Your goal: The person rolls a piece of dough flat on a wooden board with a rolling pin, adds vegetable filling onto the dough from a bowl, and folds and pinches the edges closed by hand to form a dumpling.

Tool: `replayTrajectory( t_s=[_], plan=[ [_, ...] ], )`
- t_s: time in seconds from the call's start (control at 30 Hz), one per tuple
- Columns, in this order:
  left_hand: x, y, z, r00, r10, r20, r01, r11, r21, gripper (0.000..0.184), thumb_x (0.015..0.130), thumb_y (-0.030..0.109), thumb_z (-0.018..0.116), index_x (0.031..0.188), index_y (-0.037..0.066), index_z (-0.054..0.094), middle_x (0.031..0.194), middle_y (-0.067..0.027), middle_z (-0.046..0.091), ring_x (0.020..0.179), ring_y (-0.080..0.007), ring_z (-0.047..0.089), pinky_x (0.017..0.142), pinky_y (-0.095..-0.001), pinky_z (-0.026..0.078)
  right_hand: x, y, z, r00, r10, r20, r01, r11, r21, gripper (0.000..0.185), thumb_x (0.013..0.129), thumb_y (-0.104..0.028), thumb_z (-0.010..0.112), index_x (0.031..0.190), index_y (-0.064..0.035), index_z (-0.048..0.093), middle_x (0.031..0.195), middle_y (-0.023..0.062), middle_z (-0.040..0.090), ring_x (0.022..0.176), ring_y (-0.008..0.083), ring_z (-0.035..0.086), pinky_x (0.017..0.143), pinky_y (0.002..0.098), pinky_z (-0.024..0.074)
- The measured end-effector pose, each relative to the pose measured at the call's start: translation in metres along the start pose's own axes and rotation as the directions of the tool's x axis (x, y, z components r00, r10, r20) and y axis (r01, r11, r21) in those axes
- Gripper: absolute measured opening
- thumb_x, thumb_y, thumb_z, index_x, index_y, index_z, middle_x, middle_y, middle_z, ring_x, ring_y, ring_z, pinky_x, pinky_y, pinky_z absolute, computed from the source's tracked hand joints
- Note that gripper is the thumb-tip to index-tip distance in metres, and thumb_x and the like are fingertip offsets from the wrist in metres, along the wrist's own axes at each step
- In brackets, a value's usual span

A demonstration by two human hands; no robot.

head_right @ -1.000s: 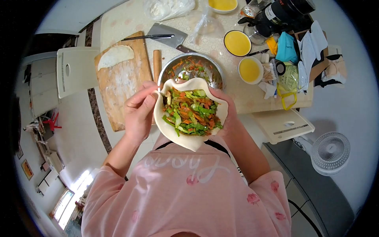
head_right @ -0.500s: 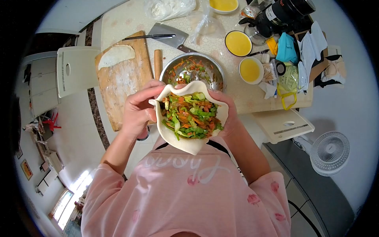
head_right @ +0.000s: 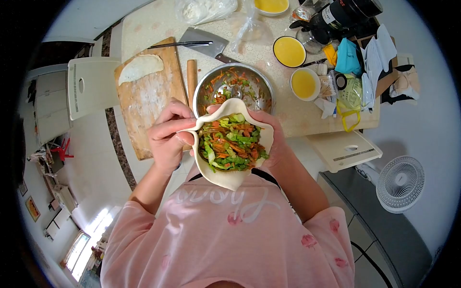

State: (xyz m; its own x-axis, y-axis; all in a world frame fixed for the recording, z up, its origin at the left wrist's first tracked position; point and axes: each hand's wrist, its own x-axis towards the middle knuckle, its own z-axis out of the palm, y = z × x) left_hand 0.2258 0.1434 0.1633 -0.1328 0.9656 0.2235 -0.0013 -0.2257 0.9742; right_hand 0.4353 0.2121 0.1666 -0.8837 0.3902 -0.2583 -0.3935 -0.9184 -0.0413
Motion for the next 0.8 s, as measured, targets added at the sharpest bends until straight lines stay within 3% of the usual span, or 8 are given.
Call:
replayTrajectory(
  t_s=[0.1, 0.2, 0.3, 0.4, 0.43, 0.63, 0.8],
  plan=[
    [0.002, -0.003, 0.001, 0.988, 0.146, -0.045, -0.140, 0.983, 0.118, 0.015, 0.077, 0.011, 0.077, 0.090, 0.003, 0.076, 0.090, -0.0062, 0.064, 0.084, -0.0189, 0.054, 0.073, -0.0302, 0.044, 0.002, 0.003, 0.000, 1.000, 0.010, -0.006, -0.010, 1.000, 0.008, 0.068, 0.093, -0.044, 0.047, 0.143, 0.0013, 0.040, 0.134, 0.0210, 0.055, 0.122, 0.0335, 0.058, 0.106, 0.0465, 0.0441],
    [0.002, 0.002, 0.007, 0.981, 0.141, -0.131, -0.121, 0.981, 0.150, 0.006, 0.078, 0.008, 0.074, 0.082, 0.003, 0.075, 0.088, -0.0062, 0.065, 0.084, -0.0206, 0.054, 0.076, -0.0329, 0.044, 0.005, 0.006, 0.003, 1.000, 0.012, -0.002, -0.012, 1.000, 0.011, 0.067, 0.094, -0.043, 0.047, 0.144, 0.0012, 0.040, 0.135, 0.0208, 0.055, 0.122, 0.0337, 0.057, 0.106, 0.0468, 0.0435],
    [-0.002, -0.007, 0.004, 0.979, 0.174, -0.105, -0.156, 0.975, 0.160, 0.023, 0.077, 0.015, 0.077, 0.097, 0.003, 0.075, 0.097, -0.0077, 0.066, 0.094, -0.0221, 0.054, 0.085, -0.0348, 0.042, 0.004, 0.004, 0.003, 1.000, 0.005, -0.025, -0.005, 1.000, 0.029, 0.066, 0.094, -0.043, 0.047, 0.144, 0.0009, 0.041, 0.136, 0.0205, 0.055, 0.123, 0.0338, 0.057, 0.107, 0.0468, 0.0430],
    [-0.003, 0.008, 0.010, 0.985, -0.094, -0.143, 0.066, 0.979, -0.191, 0.048, 0.076, 0.028, 0.080, 0.115, 0.001, 0.071, 0.108, -0.0089, 0.066, 0.105, -0.0232, 0.051, 0.094, -0.0366, 0.039, 0.004, 0.000, 0.004, 1.000, -0.016, -0.017, 0.016, 1.000, 0.019, 0.066, 0.094, -0.043, 0.047, 0.143, 0.0007, 0.041, 0.137, 0.0200, 0.054, 0.124, 0.0334, 0.056, 0.108, 0.0467, 0.0428],
    [-0.004, 0.006, 0.000, 0.997, -0.070, -0.014, 0.068, 0.991, -0.112, 0.070, 0.073, 0.041, 0.081, 0.127, 0.000, 0.064, 0.117, -0.0090, 0.064, 0.112, -0.0238, 0.048, 0.098, -0.0376, 0.037, 0.004, -0.001, 0.005, 1.000, -0.026, -0.008, 0.026, 1.000, 0.009, 0.066, 0.094, -0.043, 0.047, 0.143, 0.0006, 0.041, 0.137, 0.0198, 0.054, 0.124, 0.0331, 0.056, 0.108, 0.0467, 0.0427],
    [0.008, 0.004, -0.014, 0.983, -0.051, 0.178, 0.055, 0.998, -0.016, 0.064, 0.068, 0.043, 0.083, 0.119, 0.006, 0.071, 0.112, -0.0063, 0.065, 0.103, -0.0212, 0.050, 0.091, -0.0344, 0.039, 0.005, 0.003, 0.005, 0.999, 0.002, 0.032, -0.001, 1.000, -0.012, 0.067, 0.094, -0.041, 0.049, 0.146, 0.0001, 0.038, 0.139, 0.0190, 0.053, 0.125, 0.0306, 0.056, 0.108, 0.0454, 0.0427],
    [0.004, 0.003, -0.013, 0.989, -0.035, 0.142, 0.039, 0.999, -0.022, 0.049, 0.069, 0.040, 0.083, 0.108, 0.010, 0.077, 0.106, -0.0033, 0.065, 0.096, -0.0191, 0.047, 0.084, -0.0322, 0.039, 0.006, 0.005, 0.011, 0.998, 0.002, 0.057, -0.006, 0.997, 0.071, 0.069, 0.096, -0.040, 0.049, 0.151, -0.0017, 0.031, 0.139, 0.0190, 0.053, 0.126, 0.0297, 0.055, 0.107, 0.0446, 0.0432]
  ],
)
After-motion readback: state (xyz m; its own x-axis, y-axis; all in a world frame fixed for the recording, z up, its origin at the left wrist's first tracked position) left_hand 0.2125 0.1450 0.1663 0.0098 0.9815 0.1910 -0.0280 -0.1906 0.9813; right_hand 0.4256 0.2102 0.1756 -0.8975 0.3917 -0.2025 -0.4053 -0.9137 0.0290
